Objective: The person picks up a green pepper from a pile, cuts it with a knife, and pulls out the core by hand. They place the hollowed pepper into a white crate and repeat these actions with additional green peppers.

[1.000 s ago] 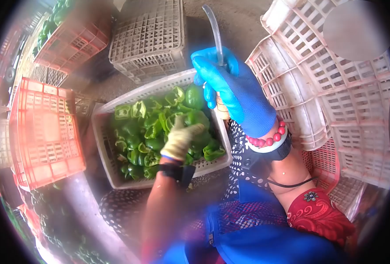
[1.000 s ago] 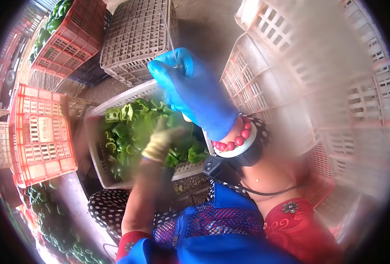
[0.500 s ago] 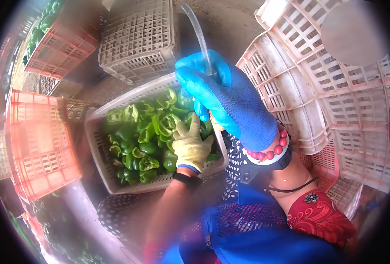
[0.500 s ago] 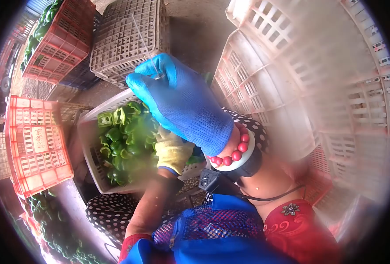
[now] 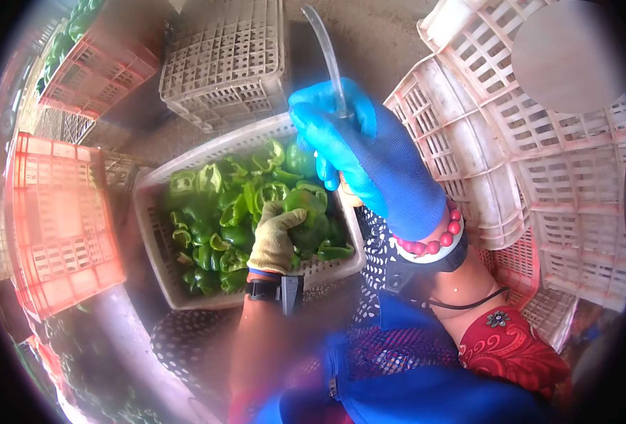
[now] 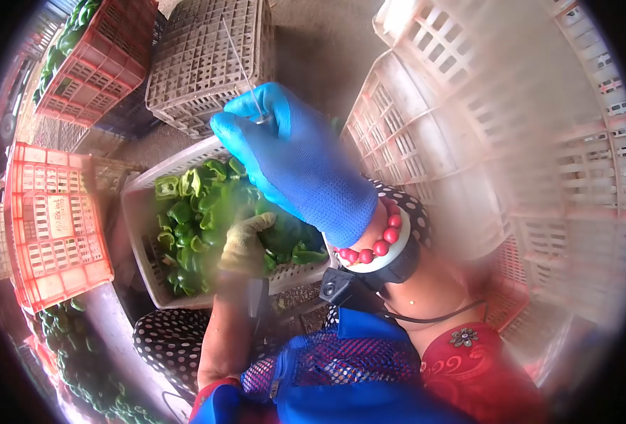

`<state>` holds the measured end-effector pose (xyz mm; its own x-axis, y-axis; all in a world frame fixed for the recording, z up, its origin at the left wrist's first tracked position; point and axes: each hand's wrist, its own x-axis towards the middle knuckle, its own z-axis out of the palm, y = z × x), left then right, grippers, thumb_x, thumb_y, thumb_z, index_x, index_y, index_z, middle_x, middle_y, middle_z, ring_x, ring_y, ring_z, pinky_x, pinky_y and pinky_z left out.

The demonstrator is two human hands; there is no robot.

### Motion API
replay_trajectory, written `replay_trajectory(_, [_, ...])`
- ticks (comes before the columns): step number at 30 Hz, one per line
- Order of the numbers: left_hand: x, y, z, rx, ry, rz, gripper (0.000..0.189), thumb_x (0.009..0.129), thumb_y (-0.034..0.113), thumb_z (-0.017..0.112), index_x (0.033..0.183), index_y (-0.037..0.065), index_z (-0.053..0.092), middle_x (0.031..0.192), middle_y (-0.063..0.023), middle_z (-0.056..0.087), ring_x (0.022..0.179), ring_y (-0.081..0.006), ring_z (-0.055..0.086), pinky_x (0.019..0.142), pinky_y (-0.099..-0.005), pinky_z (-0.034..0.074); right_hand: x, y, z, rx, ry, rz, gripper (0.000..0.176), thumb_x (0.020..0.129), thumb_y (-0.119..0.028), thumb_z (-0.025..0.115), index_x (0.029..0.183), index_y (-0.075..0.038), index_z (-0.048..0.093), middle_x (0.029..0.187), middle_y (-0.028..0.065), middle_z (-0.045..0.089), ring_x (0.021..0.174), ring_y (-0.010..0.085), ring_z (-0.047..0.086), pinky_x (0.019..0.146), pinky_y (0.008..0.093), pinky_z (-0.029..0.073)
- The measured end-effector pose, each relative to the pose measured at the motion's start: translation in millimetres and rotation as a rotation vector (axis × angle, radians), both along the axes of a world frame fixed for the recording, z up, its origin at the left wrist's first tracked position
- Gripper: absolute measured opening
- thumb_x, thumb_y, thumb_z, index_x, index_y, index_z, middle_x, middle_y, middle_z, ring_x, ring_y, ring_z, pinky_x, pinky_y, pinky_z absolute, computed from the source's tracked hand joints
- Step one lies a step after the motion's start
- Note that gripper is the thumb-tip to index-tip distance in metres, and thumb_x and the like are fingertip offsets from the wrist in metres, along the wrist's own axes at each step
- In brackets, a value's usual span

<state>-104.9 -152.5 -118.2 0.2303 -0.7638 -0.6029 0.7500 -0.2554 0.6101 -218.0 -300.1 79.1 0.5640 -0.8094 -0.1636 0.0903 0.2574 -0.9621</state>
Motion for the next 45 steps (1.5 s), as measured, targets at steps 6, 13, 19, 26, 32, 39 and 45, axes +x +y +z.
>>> replay_trajectory(6, [-14.7,-22.1,5.5,-0.136,0.039,0.069,0.031,0.092,0.01,0.072,0.119,0.001,0.059,0.113,-0.0131,0.068,0.102,-0.024,0.066,0.091,-0.0394,0.056,4.0,3.8,-1.3,0.019,-0.044,0.018,0.016,0.097,-0.022,0.071,0.1,-0.007,0.066,0.071,-0.0049,0.057,0.06,0.0011,0.048,0.05,0.0211,0.04])
replay_trajectory(13, [-16.2,-26.6,19.8,0.458,-1.444,-0.574,0.079,0.085,0.047,0.077,0.14,-0.002,0.049,0.119,-0.0228,0.064,0.103,-0.0385,0.066,0.088,-0.0455,0.054,1.6,3.9,5.6,0.017,0.046,0.0,0.015,0.098,-0.021,0.071,0.102,-0.007,0.066,0.073,-0.0044,0.057,0.059,0.0016,0.048,0.051,0.0217,0.042])
replay_trajectory(19, [-22.0,-33.8,9.4,0.166,-1.531,-0.927,0.067,0.079,0.039,0.084,0.128,0.007,0.05,0.115,-0.0226,0.065,0.103,-0.0409,0.067,0.087,-0.0474,0.055,-3.4,3.3,5.1,-0.053,0.073,0.053,0.017,0.099,-0.019,0.069,0.11,-0.008,0.066,0.083,-0.0013,0.062,0.065,0.0038,0.053,0.056,0.0226,0.046])
replay_trajectory(26, [-55.4,-42.8,-3.3,0.082,-1.555,-0.954,0.034,0.086,0.033,0.072,0.111,0.012,0.065,0.094,-0.0145,0.073,0.086,-0.035,0.072,0.074,-0.0457,0.057,-2.2,2.5,-1.9,-0.422,0.095,0.097,0.023,0.102,-0.02,0.065,0.121,-0.007,0.064,0.092,-0.0012,0.064,0.071,0.0025,0.054,0.06,0.0198,0.045])
replay_trajectory(32, [-73.7,-32.6,-34.1,0.078,-1.514,-0.953,0.033,0.082,0.02,0.072,0.114,0.013,0.065,0.099,-0.0121,0.072,0.089,-0.0338,0.073,0.074,-0.0444,0.058,3.8,11.6,1.1,-0.171,0.117,0.09,0.024,0.102,-0.017,0.065,0.124,-0.006,0.063,0.092,-0.0011,0.064,0.073,0.0025,0.054,0.061,0.0197,0.045])
replay_trajectory(39, [-72.0,-44.4,-32.6,0.15,-1.405,-0.852,0.044,0.087,0.01,0.067,0.128,0.007,0.053,0.117,-0.0181,0.069,0.1,-0.035,0.072,0.08,-0.0459,0.058,12.7,11.3,-1.2,-0.007,0.101,0.086,0.023,0.103,-0.017,0.062,0.124,-0.007,0.061,0.09,0.0031,0.063,0.063,0.0057,0.055,0.055,0.0218,0.045])
replay_trajectory(45, [-75.6,-45.0,-71.9,0.113,-1.519,-0.921,0.042,0.094,0.019,0.062,0.135,0.012,0.056,0.113,-0.0158,0.071,0.099,-0.0351,0.072,0.08,-0.044,0.059,25.6,25.6,-9.9,-0.102,0.079,0.088,0.02,0.101,-0.022,0.066,0.115,-0.008,0.064,0.082,-0.0023,0.061,0.063,0.0027,0.052,0.054,0.0208,0.044])
